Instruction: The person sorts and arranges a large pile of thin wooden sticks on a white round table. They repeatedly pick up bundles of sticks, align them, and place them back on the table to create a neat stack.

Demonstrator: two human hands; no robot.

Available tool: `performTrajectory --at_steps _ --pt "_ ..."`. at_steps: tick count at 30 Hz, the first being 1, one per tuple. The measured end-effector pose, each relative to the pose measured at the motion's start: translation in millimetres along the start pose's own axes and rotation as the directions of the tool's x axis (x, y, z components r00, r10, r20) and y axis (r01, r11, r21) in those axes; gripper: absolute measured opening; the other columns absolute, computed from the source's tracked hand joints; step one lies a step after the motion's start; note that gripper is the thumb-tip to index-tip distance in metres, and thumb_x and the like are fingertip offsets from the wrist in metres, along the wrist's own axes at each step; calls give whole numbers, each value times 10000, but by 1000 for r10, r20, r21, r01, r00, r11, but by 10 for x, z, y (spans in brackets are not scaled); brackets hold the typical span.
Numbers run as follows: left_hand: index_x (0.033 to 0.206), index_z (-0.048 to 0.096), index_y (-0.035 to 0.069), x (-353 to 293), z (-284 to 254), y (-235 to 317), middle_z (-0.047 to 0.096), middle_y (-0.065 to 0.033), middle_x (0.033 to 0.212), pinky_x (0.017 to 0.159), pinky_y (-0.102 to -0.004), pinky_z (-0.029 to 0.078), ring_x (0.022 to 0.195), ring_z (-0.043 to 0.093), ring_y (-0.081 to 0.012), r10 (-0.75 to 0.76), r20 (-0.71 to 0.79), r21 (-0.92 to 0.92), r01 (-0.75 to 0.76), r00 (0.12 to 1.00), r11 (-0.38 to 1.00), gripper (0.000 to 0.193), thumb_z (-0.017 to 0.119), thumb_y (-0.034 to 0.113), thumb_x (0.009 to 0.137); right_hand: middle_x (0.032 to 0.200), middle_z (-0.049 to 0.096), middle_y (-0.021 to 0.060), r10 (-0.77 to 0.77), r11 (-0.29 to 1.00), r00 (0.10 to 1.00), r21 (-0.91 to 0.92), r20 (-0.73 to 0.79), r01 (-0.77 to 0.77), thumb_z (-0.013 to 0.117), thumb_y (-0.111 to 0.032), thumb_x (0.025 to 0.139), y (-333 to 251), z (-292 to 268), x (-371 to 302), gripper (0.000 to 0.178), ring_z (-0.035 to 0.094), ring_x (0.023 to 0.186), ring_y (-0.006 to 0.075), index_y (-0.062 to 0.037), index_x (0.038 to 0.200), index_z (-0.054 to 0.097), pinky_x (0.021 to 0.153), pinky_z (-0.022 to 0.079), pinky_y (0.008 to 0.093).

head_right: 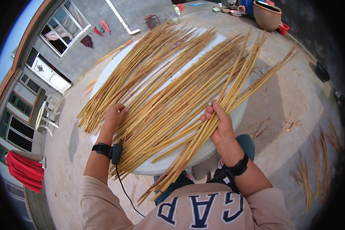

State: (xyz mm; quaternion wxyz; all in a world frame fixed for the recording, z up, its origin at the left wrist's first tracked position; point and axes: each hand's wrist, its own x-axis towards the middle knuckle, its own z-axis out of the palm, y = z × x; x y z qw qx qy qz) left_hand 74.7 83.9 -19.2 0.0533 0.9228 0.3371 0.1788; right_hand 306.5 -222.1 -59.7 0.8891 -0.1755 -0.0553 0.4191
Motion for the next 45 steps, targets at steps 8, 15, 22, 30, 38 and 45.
performTrajectory --at_steps 8,15,22,30,38,45 --pt "797 670 80 90 64 75 637 -136 747 705 -417 467 805 569 -318 54 5 91 -54 999 994 100 673 158 736 729 506 10 0 1000 1000 -7 3 1 525 -145 915 -8 0 -6 73 500 649 110 -80 934 498 627 458 292" --pt "787 613 55 144 212 -27 625 -135 736 692 -444 456 789 565 -324 128 -56 238 -111 990 965 87 651 127 757 730 507 12 4 1000 1000 1 12 -4 521 -147 918 3 1 -2 72 500 650 111 -82 934 498 624 461 294" --pt "831 591 36 187 -176 82 617 -145 704 629 -429 444 685 586 -306 -96 -280 76 122 955 990 89 571 123 835 728 512 13 -3 1000 1000 13 15 3 525 -150 917 3 2 -7 82 505 640 110 -76 943 501 615 469 291" --pt "800 608 44 116 -652 -84 574 -25 575 426 -228 327 504 522 -86 -415 139 -619 406 899 672 96 567 123 838 721 515 14 2 1000 1000 13 23 -2 528 -147 915 5 14 -5 95 510 640 105 -65 956 505 612 477 283" --pt "831 621 35 31 -677 -107 570 -23 582 397 -213 318 466 503 -79 -405 193 -582 436 894 686 105 565 122 849 722 515 14 3 1000 1000 16 27 -3 521 -150 919 -3 -4 -3 104 510 641 107 -62 967 497 617 479 281" --pt "866 608 34 -12 -814 -146 570 -30 600 444 -215 353 536 537 -89 -399 153 -736 373 904 565 108 548 123 867 719 512 16 9 1000 1000 20 15 -9 524 -145 916 -3 17 -11 104 506 636 109 -58 966 494 610 474 282"
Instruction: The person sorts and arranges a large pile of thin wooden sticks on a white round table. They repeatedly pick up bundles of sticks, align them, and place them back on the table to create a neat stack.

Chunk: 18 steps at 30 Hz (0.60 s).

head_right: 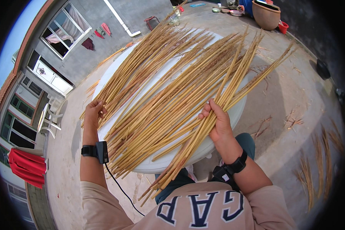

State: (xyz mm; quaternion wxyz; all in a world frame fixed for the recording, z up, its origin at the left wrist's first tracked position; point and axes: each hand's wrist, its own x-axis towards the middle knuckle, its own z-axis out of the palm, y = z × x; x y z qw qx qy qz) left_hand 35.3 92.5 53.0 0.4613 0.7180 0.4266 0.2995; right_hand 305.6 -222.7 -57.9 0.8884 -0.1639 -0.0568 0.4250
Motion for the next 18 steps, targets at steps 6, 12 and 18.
performTrajectory --at_steps 6,12,18 --pt "958 613 -2 -396 247 175 607 -53 673 487 -210 415 594 575 -106 -11 89 -179 26 996 984 137 580 76 851 715 515 20 -3 1000 1000 -5 -17 3 546 -139 905 16 17 4 138 510 636 115 -47 993 494 604 469 283" --pt "1014 605 -23 -1265 1102 420 614 -44 741 540 -212 470 635 578 -96 75 480 -256 58 874 965 176 599 41 849 713 522 28 -18 1000 1000 4 -4 18 598 -120 875 3 11 -5 257 523 652 125 -23 1088 490 628 470 292" --pt "1042 616 -6 -1735 1395 350 611 -37 776 573 -219 485 645 560 -75 101 595 141 -228 797 963 204 618 18 840 761 541 41 -37 999 998 25 45 36 628 -113 852 7 -22 -15 248 537 685 131 -14 1049 514 631 481 292"
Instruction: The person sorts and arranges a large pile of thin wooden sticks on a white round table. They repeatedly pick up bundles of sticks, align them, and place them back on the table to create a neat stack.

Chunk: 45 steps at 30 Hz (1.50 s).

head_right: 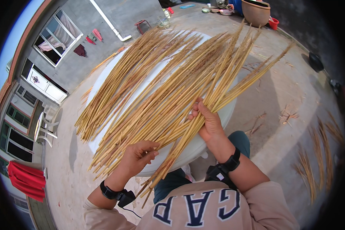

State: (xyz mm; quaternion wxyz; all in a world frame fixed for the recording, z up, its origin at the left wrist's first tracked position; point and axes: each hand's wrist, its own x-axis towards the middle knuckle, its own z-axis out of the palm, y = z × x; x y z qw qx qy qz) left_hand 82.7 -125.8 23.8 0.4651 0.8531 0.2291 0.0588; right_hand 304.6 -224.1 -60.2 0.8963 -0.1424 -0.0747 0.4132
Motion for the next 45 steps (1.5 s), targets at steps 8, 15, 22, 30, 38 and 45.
performTrajectory --at_steps 8,15,22,30,38,45 --pt "1022 647 37 -115 17 -68 631 -83 785 631 -263 474 705 596 -147 129 37 175 -134 991 976 199 634 47 824 817 573 77 -3 996 997 -91 -71 -3 605 -103 859 -9 64 -16 172 563 698 148 -11 987 535 641 508 300" --pt "907 670 39 170 -546 -285 633 -99 765 666 -311 466 741 596 -240 199 -377 406 -31 905 913 153 686 106 770 806 577 45 -9 994 993 -112 -114 -4 573 -139 888 -18 72 -26 117 572 685 134 -66 968 527 658 505 306" --pt "907 626 11 305 -896 -986 612 -147 844 751 -398 456 846 546 -327 272 -309 739 50 911 672 177 649 79 746 753 565 16 -5 996 999 -87 -35 2 546 -149 907 25 9 24 89 554 662 107 -84 963 522 660 497 311" --pt "894 598 2 476 -1120 -1000 608 -176 861 739 -436 435 868 543 -355 318 -430 723 110 845 682 135 604 69 778 757 557 12 -2 995 999 -104 -43 -2 543 -161 912 4 -6 15 80 543 666 102 -88 935 520 659 495 307" --pt "953 606 40 565 -1403 -973 616 -131 898 775 -414 434 888 536 -328 396 -526 717 142 752 682 224 666 89 743 758 559 12 -2 995 999 -98 -40 -2 542 -166 913 6 1 15 83 545 664 100 -87 929 525 655 495 304" --pt "941 582 42 487 -966 -993 581 -135 966 824 -412 429 933 514 -338 345 -282 735 -29 895 677 298 724 133 696 762 563 21 2 996 999 -92 -40 -6 543 -158 911 14 10 16 83 552 654 109 -81 937 527 646 498 305"
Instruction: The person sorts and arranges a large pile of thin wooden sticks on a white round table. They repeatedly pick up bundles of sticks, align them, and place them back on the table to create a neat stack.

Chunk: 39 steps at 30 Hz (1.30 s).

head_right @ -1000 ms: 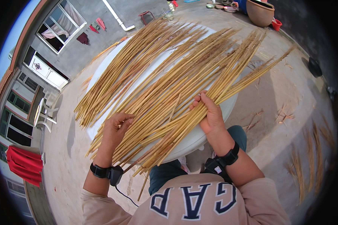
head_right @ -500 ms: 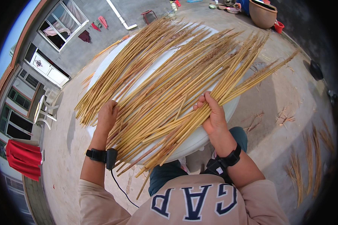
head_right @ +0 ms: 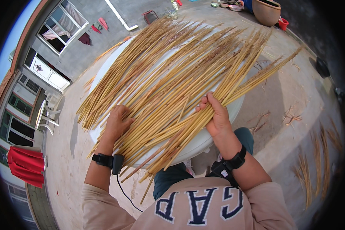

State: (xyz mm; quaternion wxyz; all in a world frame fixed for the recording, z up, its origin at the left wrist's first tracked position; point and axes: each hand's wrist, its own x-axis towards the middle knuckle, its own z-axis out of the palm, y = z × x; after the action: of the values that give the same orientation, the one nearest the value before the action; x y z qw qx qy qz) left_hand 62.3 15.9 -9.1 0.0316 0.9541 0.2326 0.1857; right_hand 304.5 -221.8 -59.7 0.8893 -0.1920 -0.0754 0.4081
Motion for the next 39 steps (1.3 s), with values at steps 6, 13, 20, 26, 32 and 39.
performTrajectory --at_steps 6,13,20,26,32,39 --pt "775 548 16 23 78 1 541 -157 845 763 -420 423 861 512 -353 -43 49 -92 48 998 995 162 685 77 714 765 560 21 -1 1000 1000 4 11 1 538 -154 914 -10 -18 -10 78 554 665 109 -80 936 526 648 497 304" --pt "834 531 -3 184 -193 -204 534 -176 881 740 -423 426 834 523 -371 -168 -87 -102 159 982 982 122 624 54 778 759 552 17 -4 1000 1000 -6 2 4 539 -154 912 -9 -17 0 77 542 663 104 -83 932 521 650 490 302" --pt "863 551 7 360 -194 -465 544 -173 904 725 -402 438 851 541 -356 -205 -205 -56 198 957 979 137 632 83 783 754 550 14 -1 1000 1000 -7 17 1 532 -153 915 -5 -30 17 76 539 664 103 -82 938 517 647 488 302" --pt "821 632 48 94 -151 -12 622 -134 821 695 -400 467 808 585 -316 -234 106 37 231 966 972 97 658 82 733 754 554 13 -12 1000 1000 -23 1 12 527 -158 919 4 -3 -6 78 543 663 101 -82 930 519 644 492 300" --pt "831 653 61 -56 55 -87 625 -134 813 687 -398 474 804 592 -312 -57 -5 33 57 998 998 121 671 94 715 751 556 10 1 1000 1000 -19 6 -1 528 -167 920 -9 -18 -6 89 548 662 96 -79 930 522 647 495 295" --pt "810 593 39 -2 139 -200 617 -154 840 689 -421 463 813 589 -327 -115 63 89 109 991 990 72 629 64 753 751 559 11 -2 1000 1000 -27 1 2 533 -172 918 0 -15 2 95 549 660 96 -77 919 529 640 500 298"
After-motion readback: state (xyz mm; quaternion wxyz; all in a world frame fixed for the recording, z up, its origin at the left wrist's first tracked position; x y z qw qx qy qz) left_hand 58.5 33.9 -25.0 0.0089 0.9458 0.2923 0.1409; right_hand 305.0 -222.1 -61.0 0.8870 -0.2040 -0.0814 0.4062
